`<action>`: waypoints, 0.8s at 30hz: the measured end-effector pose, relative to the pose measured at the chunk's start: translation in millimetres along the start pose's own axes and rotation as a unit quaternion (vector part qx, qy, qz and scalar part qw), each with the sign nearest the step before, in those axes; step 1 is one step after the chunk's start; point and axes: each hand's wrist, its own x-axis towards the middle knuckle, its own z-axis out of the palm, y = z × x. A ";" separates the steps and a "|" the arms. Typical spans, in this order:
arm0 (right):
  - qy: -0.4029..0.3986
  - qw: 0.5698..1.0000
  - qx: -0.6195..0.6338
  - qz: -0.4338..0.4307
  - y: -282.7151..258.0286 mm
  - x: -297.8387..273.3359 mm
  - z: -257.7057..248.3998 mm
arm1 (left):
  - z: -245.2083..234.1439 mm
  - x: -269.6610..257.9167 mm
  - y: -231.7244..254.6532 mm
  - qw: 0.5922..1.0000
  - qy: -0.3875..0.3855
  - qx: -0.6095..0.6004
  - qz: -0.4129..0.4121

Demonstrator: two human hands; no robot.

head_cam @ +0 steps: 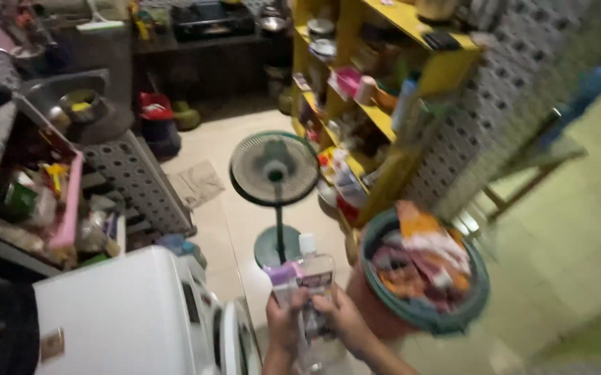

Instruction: Organizing various shampoo and soap bottles on a bathroom shelf and scrubbing a cloth in a bucket.

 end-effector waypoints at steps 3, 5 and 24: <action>0.003 0.992 0.009 0.126 -49.4 61.9 29.6 | -1.0 56.2 32.5 0.996 0.059 -0.055 -0.040; -0.033 0.996 0.035 0.078 -48.1 87.4 37.3 | -7.2 73.6 47.9 0.996 0.072 -0.054 -0.016; -0.196 0.973 0.073 0.094 5.7 284.6 66.4 | -77.1 225.9 2.5 0.971 0.199 -0.105 0.075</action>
